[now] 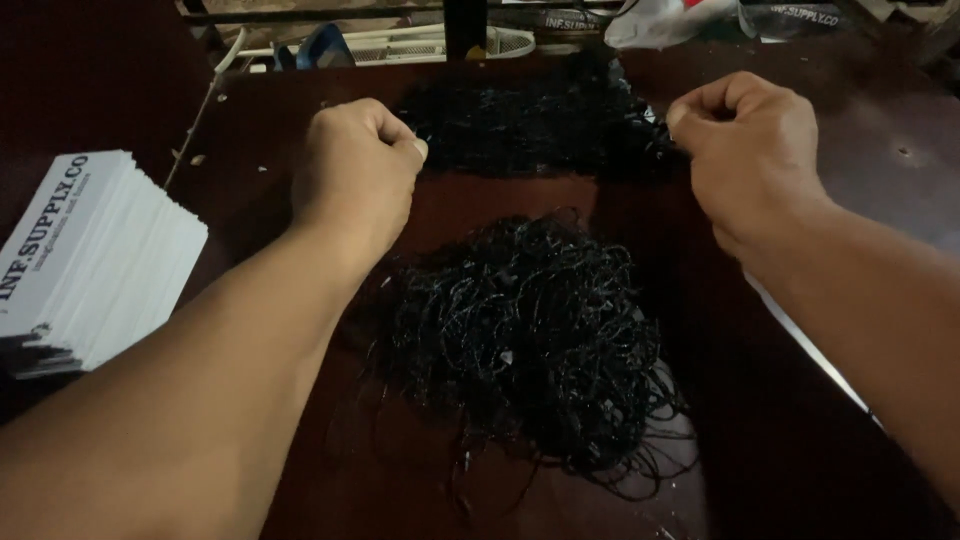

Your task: Untangling and sorting thin black plastic tag fasteners from a tangled pile into an organized pile on a table.

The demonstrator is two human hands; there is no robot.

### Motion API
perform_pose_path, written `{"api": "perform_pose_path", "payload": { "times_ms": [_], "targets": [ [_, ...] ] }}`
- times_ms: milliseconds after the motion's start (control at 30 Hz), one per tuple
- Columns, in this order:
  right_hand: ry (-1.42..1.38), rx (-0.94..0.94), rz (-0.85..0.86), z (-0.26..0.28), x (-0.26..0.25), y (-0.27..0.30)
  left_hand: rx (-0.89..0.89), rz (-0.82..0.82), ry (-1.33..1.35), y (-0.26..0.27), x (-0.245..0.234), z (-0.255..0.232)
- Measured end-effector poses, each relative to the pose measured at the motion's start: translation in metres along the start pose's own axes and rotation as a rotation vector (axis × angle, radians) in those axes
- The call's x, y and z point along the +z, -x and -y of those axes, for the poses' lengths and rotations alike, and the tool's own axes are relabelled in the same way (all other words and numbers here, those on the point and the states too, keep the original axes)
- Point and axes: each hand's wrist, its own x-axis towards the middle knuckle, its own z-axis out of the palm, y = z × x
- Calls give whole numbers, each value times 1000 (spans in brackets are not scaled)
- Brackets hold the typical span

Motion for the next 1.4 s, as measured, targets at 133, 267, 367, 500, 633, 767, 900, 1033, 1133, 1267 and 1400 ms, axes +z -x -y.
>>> {"api": "perform_pose_path", "payload": {
  "times_ms": [133, 267, 367, 500, 633, 767, 900, 1033, 1133, 1267, 1400],
  "targets": [
    [7, 76, -31, 8, 6, 1, -1, -2, -84, -8, 6, -1],
    [111, 43, -25, 12, 10, 2, -18, 8, -153, -7, 9, -2],
    [128, 31, -25, 13, 5, 5, -48, 19, -105, -3, 4, -4],
    [-38, 89, -6, 12, -13, 21, 54, -40, 78, 8, -8, 12],
    [-67, 164, -23, 8, -31, 35, -80, -16, 206, 46, -37, -5],
    [73, 107, 193, 30, -46, 69, -32, 157, 147, 74, -48, -12],
    [411, -576, 422, -8, -37, 68, 248, 187, -23, 86, -27, 9],
    [460, -524, 412, -7, -35, 70, 237, 202, -130, 86, -22, 14],
    [453, -499, 409, -5, -36, 72, 214, 183, -119, 87, -21, 15],
    [396, -316, 334, 6, -40, 80, 257, 136, -98, 87, -19, 19],
    [343, -178, 251, 11, -44, 86, 315, 102, -103, 84, -16, 23]
  ]
}}
